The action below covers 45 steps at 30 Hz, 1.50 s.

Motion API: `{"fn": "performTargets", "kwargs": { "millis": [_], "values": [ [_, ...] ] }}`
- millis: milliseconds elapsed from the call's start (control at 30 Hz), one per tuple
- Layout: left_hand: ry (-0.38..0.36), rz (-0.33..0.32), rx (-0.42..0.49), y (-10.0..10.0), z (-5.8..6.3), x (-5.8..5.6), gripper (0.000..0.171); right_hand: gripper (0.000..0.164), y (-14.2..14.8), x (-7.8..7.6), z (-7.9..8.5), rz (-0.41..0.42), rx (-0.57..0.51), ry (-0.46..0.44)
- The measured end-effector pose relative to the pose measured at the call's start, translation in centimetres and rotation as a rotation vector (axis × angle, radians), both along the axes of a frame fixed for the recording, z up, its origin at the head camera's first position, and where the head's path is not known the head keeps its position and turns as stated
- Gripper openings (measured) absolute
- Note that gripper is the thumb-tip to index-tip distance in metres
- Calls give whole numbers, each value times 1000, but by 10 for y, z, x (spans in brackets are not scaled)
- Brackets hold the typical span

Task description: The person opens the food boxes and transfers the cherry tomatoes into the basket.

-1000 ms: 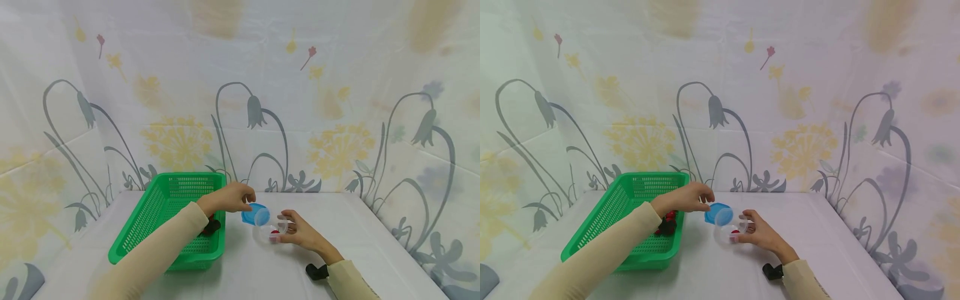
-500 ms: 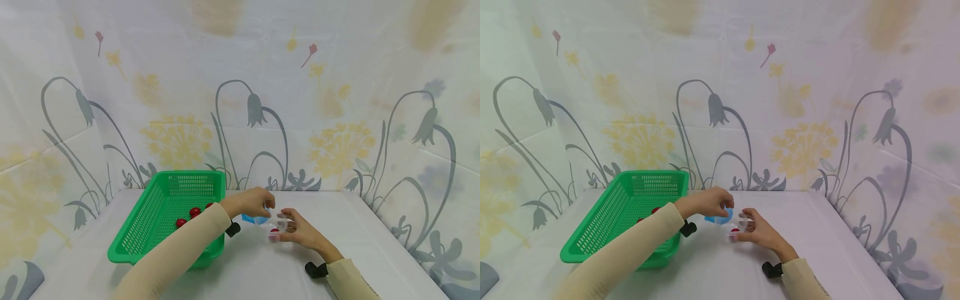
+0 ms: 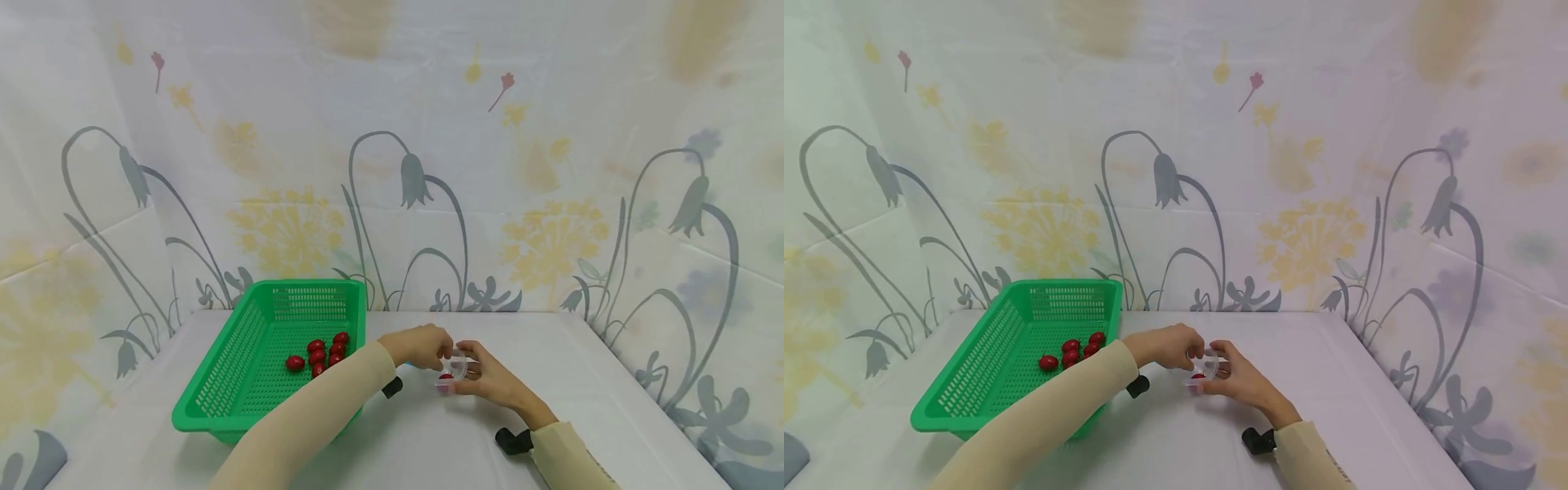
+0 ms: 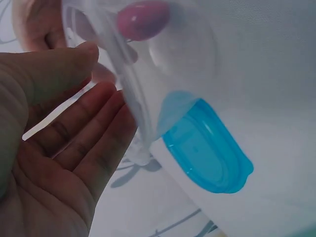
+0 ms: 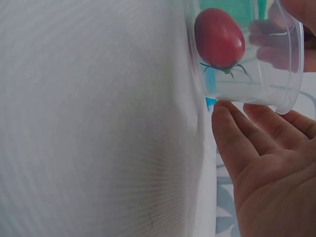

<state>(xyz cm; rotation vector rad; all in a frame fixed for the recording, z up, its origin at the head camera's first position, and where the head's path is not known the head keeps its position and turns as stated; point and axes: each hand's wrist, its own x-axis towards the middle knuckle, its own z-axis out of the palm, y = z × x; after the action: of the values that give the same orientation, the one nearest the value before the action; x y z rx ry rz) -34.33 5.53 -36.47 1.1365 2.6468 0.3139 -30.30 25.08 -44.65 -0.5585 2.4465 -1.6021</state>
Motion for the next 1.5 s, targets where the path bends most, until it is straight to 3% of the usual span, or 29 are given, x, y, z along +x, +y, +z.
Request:
{"fn": "performTargets", "kwargs": {
  "millis": [300, 633, 833, 1067, 1267, 1500],
  "values": [
    [-30, 48, -72, 6, -8, -4, 22, 84, -1, 0, 0, -1, -2, 7],
    [21, 25, -201, 14, -15, -5, 14, 88, -2, 1, 1, -8, 33, 27],
    [38, 16, -229, 17, -17, -2, 14, 88, -1, 0, -1, 7, 6, 17],
    [33, 32, -205, 19, -20, -3, 11, 86, -1, -1, 0, 0, 15, 28],
    [-26, 40, -133, 21, -23, -6, 15, 84, -1, 1, 0, -5, 32, 50],
    [-25, 4, -80, 23, -29, -10, 11, 83, -1, -1, -2, -6, 30, 48]
  ]
}}
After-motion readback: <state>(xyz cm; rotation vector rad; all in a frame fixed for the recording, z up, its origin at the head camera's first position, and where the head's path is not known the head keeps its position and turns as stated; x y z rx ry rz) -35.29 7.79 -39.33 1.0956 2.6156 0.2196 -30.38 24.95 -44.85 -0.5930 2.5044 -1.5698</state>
